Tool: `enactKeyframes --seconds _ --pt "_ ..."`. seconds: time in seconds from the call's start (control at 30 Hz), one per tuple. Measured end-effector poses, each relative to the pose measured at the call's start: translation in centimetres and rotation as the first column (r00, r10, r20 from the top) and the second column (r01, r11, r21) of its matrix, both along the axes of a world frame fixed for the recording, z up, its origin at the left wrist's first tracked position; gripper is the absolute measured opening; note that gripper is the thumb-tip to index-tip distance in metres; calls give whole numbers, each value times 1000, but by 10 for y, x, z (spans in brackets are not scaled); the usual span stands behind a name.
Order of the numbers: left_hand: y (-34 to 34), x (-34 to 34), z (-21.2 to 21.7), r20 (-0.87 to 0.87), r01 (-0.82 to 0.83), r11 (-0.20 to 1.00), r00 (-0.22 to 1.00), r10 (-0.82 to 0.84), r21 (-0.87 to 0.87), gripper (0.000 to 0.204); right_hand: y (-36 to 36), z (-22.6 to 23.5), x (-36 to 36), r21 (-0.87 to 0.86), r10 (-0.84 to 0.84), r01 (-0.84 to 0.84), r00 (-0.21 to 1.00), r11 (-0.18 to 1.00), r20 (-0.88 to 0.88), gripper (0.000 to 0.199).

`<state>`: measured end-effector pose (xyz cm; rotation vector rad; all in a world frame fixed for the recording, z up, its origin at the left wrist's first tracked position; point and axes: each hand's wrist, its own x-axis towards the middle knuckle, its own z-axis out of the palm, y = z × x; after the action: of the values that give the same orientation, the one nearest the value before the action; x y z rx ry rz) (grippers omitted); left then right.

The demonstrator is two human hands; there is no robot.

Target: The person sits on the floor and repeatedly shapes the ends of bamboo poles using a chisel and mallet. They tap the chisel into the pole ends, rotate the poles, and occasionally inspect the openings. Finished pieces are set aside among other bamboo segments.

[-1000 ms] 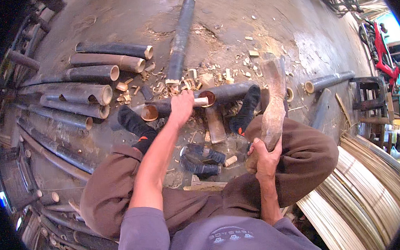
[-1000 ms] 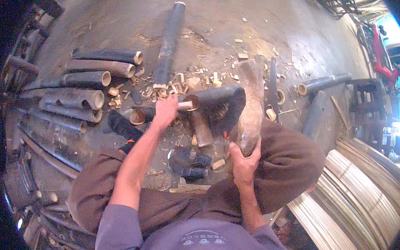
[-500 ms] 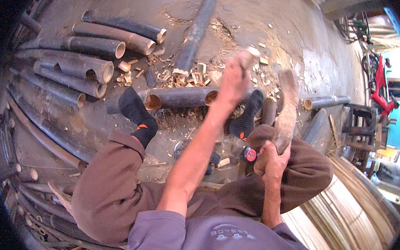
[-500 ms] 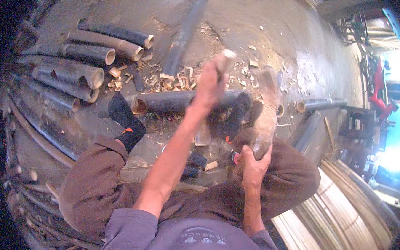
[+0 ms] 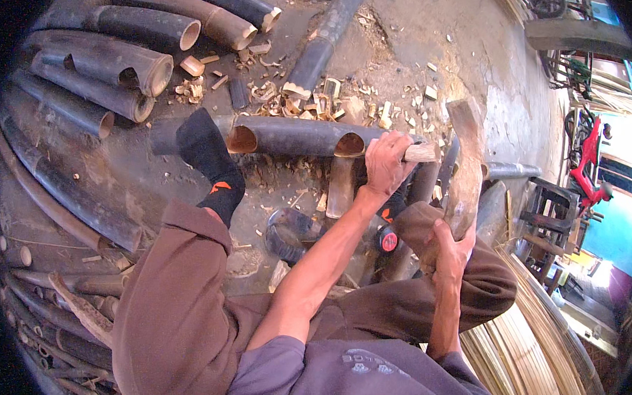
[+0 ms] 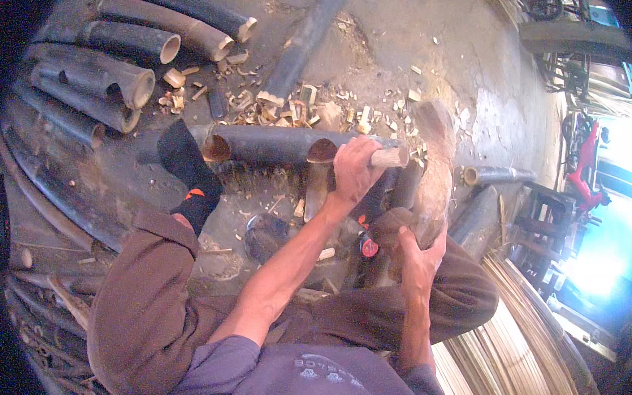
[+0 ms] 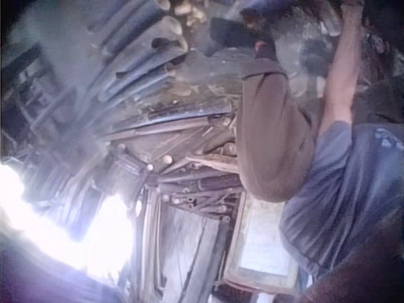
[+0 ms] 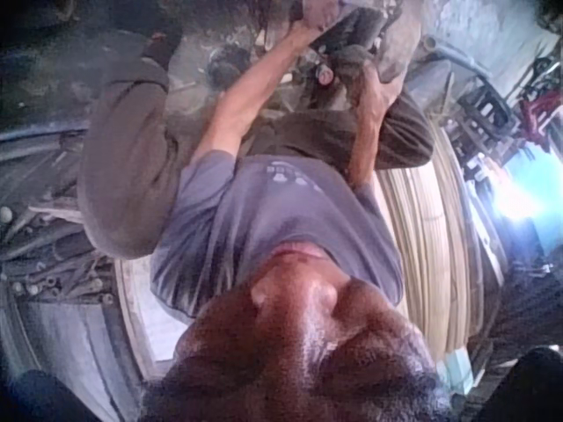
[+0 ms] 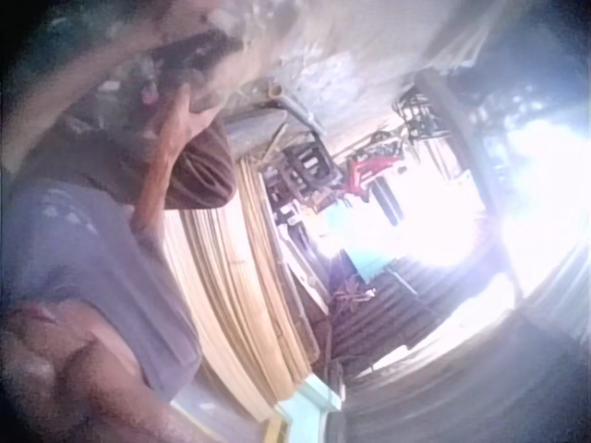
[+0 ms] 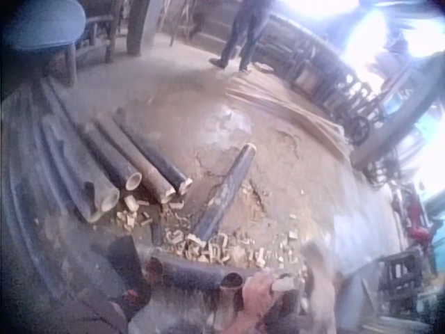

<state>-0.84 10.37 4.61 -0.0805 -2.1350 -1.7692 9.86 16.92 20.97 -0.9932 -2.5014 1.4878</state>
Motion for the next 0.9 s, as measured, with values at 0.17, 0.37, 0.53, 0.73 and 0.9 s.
enactKeyframes --seconds 0.17,0.37,0.53,0.73,0.9 --pt "4 -6 -8 92 -119 992 988 122 -38 31 -1 12 -9 99 73 -83 993 992 94 61" --pt "6 -11 1 125 -123 989 983 132 -82 27 19 16 -10 348 153 -156 988 924 36 70" --pt "6 -9 3 146 -85 993 985 96 -84 25 27 30 -14 531 188 -170 982 830 21 67" --pt "3 -18 -6 198 -148 987 967 157 -63 37 25 40 -22 531 123 37 957 847 -263 56" --pt "11 -18 -4 200 -136 990 969 142 -44 34 22 -13 -29 568 303 -260 953 781 19 62"
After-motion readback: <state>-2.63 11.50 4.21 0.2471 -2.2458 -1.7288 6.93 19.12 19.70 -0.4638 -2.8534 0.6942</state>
